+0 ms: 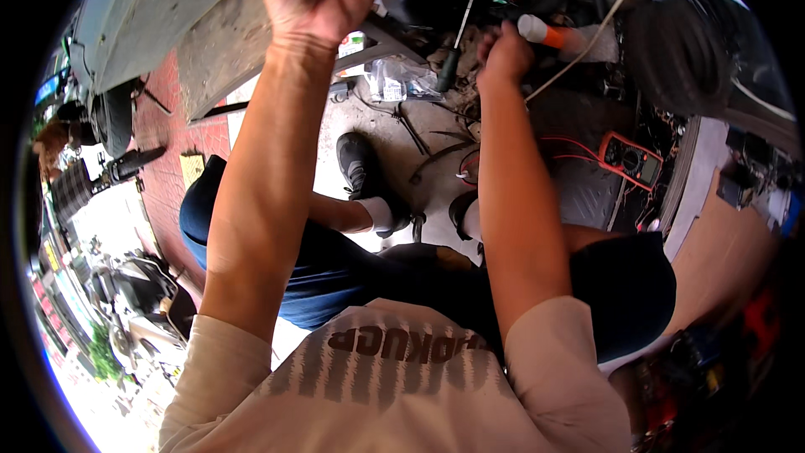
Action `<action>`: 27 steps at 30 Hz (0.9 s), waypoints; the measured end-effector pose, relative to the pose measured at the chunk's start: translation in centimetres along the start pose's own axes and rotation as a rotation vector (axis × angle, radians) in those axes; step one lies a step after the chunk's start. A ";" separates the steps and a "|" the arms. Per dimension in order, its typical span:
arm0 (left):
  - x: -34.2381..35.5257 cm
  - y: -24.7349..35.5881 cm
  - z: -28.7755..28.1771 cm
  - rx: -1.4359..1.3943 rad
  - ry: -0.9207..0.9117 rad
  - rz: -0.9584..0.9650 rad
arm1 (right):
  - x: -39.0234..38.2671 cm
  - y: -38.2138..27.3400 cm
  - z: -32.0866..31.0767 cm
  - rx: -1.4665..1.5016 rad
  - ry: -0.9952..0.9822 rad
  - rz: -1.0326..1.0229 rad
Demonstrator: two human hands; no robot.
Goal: The person manipulates internal wiring and components of an electric scooter's deck, removes a side panel by hand, and uses a screwdriver on the base.
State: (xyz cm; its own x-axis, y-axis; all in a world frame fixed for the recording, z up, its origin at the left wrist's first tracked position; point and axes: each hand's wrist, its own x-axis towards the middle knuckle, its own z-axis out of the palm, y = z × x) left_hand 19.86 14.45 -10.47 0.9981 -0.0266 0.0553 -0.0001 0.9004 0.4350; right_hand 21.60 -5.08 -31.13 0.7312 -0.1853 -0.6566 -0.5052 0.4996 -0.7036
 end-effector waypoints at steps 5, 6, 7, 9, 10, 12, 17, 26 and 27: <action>-0.5 0.5 0.0 -0.043 0.003 0.000 | -4.5 11.9 -4.3 -0.999 -0.181 -0.545; -0.5 0.5 0.4 -0.065 -0.002 -0.001 | -5.4 13.1 -4.5 -1.043 -0.198 -0.579; -0.5 0.3 0.6 -0.081 -0.005 -0.005 | -5.4 14.5 -5.0 -1.081 -0.215 -0.609; 0.0 0.3 0.0 -0.113 -0.052 -0.006 | -4.5 15.9 -5.0 -1.111 -0.180 -0.734; -0.2 0.6 0.6 -0.132 -0.016 0.002 | -4.6 16.3 -4.2 -1.121 -0.181 -0.787; -0.3 1.3 -0.8 -0.049 0.026 0.107 | -4.7 15.6 -1.9 -1.256 -0.236 -0.732; -0.7 2.3 2.8 -0.138 0.192 0.056 | -2.6 15.7 3.8 -1.660 -0.486 -0.460; -0.4 -0.8 0.1 -0.267 -0.046 0.041 | -0.2 13.1 1.9 -1.602 -0.428 -0.353; -0.4 -0.6 0.3 -0.257 0.005 0.032 | 0.2 12.7 1.6 -1.560 -0.422 -0.318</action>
State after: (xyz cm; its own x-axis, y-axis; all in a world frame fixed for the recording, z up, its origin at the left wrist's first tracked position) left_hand 19.40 13.75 -10.53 0.9981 0.0054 0.0610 -0.0170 0.9815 0.1905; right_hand 16.05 2.59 -39.75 0.8230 0.2525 -0.5089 -0.0738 -0.8407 -0.5364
